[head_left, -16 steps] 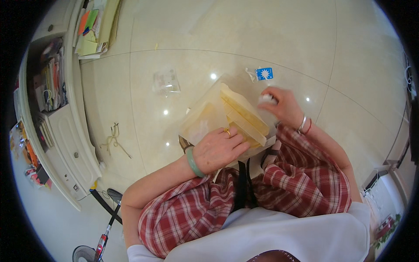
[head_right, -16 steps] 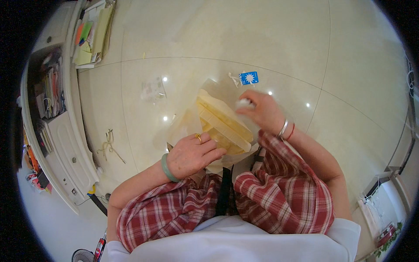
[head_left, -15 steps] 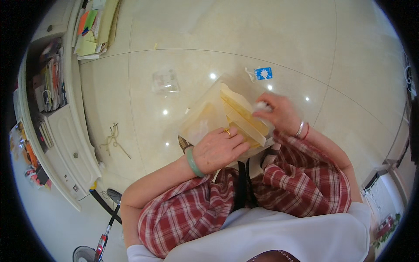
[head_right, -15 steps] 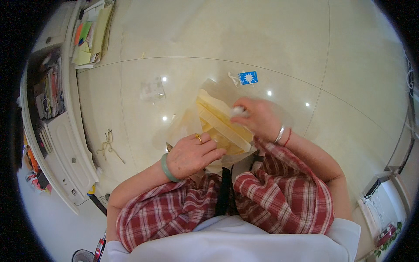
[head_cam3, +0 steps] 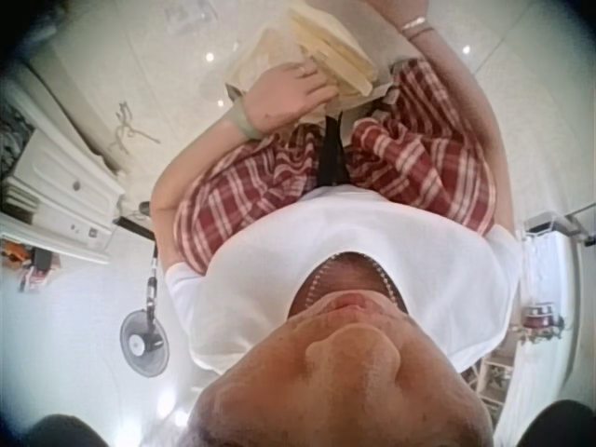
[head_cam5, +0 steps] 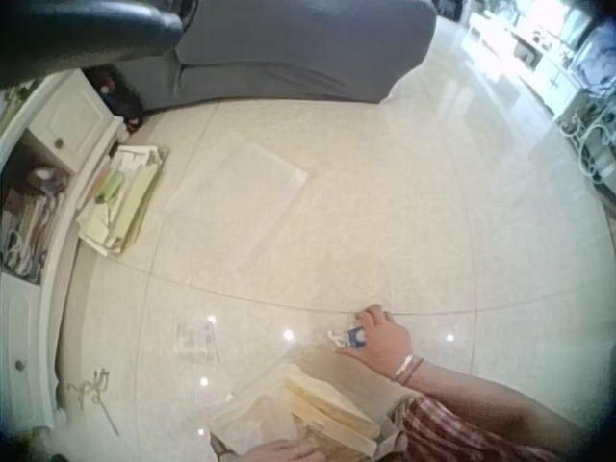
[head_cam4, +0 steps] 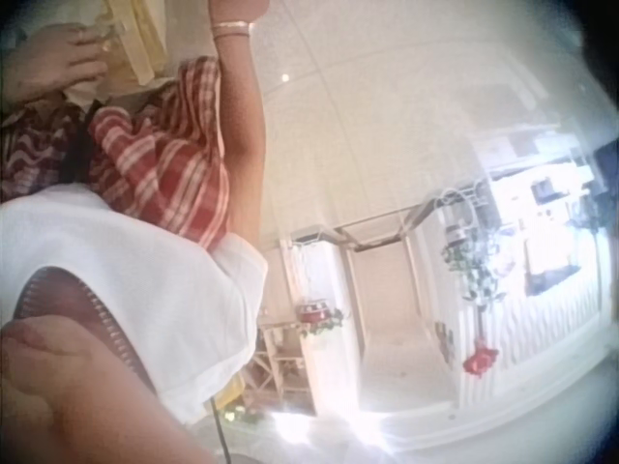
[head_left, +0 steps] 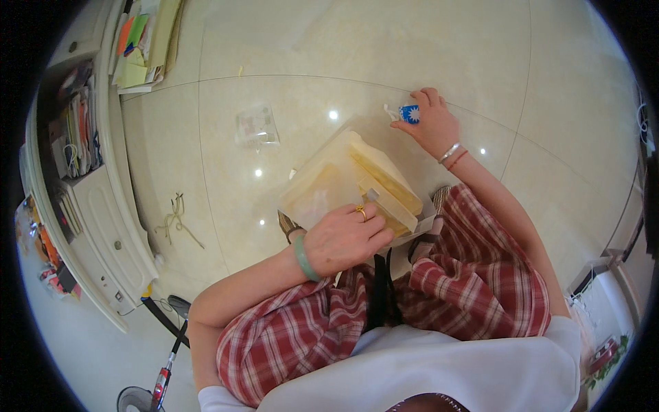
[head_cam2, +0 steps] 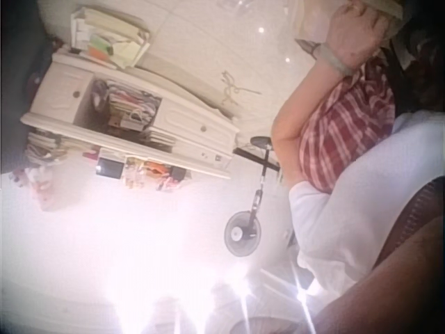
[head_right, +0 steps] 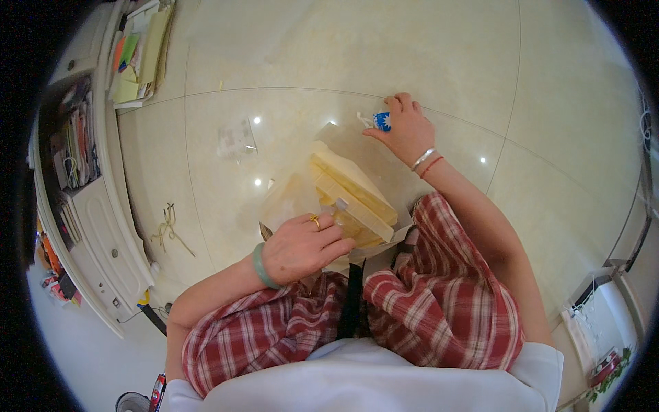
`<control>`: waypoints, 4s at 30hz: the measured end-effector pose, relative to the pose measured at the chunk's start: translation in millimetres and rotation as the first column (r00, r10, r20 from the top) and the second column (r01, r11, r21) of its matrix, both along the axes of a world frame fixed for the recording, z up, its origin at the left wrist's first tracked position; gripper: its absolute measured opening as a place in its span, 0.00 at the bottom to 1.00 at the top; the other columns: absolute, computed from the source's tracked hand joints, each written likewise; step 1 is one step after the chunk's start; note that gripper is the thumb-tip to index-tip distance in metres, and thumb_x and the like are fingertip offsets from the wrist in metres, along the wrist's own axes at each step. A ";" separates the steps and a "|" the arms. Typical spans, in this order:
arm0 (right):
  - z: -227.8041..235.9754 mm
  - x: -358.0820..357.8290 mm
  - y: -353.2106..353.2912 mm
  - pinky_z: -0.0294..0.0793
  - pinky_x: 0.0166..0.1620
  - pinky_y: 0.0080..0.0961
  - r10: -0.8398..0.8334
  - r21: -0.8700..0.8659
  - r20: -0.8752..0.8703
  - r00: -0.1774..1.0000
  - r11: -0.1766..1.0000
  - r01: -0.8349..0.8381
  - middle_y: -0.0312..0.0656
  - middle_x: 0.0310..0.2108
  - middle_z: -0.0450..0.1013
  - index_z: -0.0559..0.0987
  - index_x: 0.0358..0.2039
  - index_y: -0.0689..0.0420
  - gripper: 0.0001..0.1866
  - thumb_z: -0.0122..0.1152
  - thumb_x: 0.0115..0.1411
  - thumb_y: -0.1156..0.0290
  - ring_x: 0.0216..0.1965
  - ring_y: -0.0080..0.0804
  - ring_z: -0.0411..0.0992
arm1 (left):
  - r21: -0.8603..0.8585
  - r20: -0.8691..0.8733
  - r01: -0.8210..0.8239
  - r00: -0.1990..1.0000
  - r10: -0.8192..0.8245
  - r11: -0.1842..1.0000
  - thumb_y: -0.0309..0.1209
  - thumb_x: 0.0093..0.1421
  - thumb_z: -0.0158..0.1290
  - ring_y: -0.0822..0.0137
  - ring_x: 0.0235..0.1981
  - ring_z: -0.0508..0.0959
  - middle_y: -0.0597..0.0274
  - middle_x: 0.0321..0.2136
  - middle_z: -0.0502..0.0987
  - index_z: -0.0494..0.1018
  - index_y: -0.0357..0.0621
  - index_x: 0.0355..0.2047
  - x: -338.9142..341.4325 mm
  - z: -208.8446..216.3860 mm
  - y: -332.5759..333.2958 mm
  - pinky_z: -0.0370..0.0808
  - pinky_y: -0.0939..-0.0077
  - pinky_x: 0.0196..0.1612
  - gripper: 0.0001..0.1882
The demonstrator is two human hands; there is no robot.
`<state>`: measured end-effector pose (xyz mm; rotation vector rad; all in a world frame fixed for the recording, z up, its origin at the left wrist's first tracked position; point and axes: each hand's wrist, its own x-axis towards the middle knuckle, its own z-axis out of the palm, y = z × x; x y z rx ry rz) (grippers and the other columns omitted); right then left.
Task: The person sits on the floor and threads a rope through a plastic bag, securing it with a small black clip. They then place a stack of yellow paper and a small orange item into the bag, fold the top, and seal it with a blue sticker.
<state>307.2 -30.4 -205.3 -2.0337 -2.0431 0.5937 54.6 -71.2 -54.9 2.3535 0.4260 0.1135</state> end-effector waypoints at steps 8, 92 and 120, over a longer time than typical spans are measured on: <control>-22.6 -9.0 -13.2 0.74 0.37 0.38 -0.058 -0.135 -0.097 0.994 0.990 0.045 0.42 0.40 0.68 0.72 0.39 0.56 0.18 0.67 0.54 0.61 0.39 0.44 0.73 | -0.022 0.010 -0.004 1.000 0.004 1.000 0.30 0.48 0.53 0.64 0.37 0.71 0.66 0.29 0.70 0.73 0.47 0.43 -1.0 -0.2 0.7 0.72 0.74 0.34 0.18; 0.7 -29.2 -80.4 0.72 0.47 0.37 0.791 -0.210 -0.045 0.610 0.590 -0.780 0.46 0.37 0.69 0.71 0.40 0.60 0.11 0.54 0.56 0.75 0.43 0.43 0.70 | 0.433 -0.069 -0.869 0.234 0.970 0.241 0.21 0.48 0.65 0.58 0.28 0.75 0.60 0.26 0.77 0.74 0.43 0.31 -200.7 66.2 -113.6 0.72 0.68 0.31 0.11; 210.3 -202.6 64.4 0.72 0.33 0.27 0.441 0.137 -0.751 0.492 0.833 -0.537 0.40 0.30 0.74 0.78 0.32 0.58 0.06 0.65 0.54 0.77 0.28 0.33 0.72 | 0.350 -0.049 -0.821 0.466 0.884 0.452 0.22 0.44 0.55 0.69 0.29 0.80 0.67 0.33 0.81 0.78 0.47 0.36 -179.5 63.8 -75.3 0.73 0.77 0.28 0.16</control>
